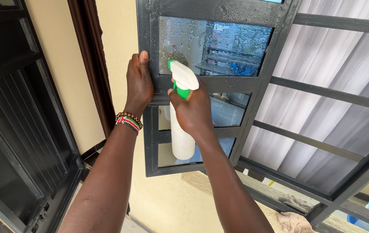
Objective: Cleaning a window using a spray bottle and a cloth.
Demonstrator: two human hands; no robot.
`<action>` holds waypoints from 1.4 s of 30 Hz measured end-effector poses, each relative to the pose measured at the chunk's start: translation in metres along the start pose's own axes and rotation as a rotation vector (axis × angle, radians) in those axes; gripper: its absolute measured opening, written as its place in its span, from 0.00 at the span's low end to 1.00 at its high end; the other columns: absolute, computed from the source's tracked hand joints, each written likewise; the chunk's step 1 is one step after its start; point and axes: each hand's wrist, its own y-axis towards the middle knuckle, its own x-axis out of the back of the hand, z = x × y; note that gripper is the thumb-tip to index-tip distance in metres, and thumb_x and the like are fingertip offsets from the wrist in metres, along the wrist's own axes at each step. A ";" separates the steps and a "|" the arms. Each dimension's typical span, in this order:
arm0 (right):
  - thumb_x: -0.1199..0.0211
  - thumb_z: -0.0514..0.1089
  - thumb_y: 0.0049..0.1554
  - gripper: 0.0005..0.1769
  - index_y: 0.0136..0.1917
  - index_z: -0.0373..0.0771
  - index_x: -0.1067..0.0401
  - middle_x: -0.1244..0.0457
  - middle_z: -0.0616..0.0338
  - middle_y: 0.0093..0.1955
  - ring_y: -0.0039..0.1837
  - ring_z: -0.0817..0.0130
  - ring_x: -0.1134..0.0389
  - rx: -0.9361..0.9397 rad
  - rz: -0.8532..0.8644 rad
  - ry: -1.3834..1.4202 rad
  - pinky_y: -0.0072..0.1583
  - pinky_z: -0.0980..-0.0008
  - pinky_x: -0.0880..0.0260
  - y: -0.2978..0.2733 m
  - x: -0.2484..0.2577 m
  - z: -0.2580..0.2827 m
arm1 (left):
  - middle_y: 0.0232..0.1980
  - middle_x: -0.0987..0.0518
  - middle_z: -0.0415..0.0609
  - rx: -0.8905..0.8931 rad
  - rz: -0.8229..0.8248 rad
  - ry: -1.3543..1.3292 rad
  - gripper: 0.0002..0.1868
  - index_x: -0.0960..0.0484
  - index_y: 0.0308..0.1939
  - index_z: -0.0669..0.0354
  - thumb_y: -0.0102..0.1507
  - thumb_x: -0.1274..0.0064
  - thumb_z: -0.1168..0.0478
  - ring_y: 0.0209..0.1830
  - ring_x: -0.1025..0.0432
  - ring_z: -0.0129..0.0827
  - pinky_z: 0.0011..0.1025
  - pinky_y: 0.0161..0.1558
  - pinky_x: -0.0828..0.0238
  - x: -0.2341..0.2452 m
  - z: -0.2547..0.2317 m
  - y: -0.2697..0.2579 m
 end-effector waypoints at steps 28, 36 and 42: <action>0.29 0.40 0.50 0.25 0.61 0.35 0.29 0.34 0.46 0.55 0.57 0.49 0.30 -0.144 0.010 -0.156 0.57 0.54 0.29 -0.062 -0.003 -0.053 | 0.35 0.35 0.51 -0.048 -0.017 0.063 0.31 0.35 0.36 0.62 0.78 0.73 0.39 0.37 0.40 0.37 0.38 0.46 0.38 0.002 -0.001 -0.001; 0.31 0.40 0.54 0.22 0.61 0.36 0.28 0.31 0.47 0.53 0.54 0.53 0.26 -0.222 -0.212 -0.270 0.57 0.58 0.27 -0.057 0.088 -0.120 | 0.35 0.36 0.50 -0.032 -0.037 0.011 0.30 0.36 0.35 0.62 0.78 0.71 0.41 0.36 0.41 0.36 0.39 0.44 0.39 -0.007 0.005 0.001; 0.29 0.42 0.52 0.25 0.61 0.36 0.31 0.32 0.46 0.54 0.55 0.53 0.27 -0.211 -0.066 -0.096 0.57 0.56 0.28 -0.062 0.024 -0.080 | 0.35 0.35 0.49 -0.041 -0.078 0.052 0.30 0.36 0.35 0.62 0.78 0.71 0.41 0.35 0.40 0.34 0.38 0.44 0.39 -0.008 0.008 0.000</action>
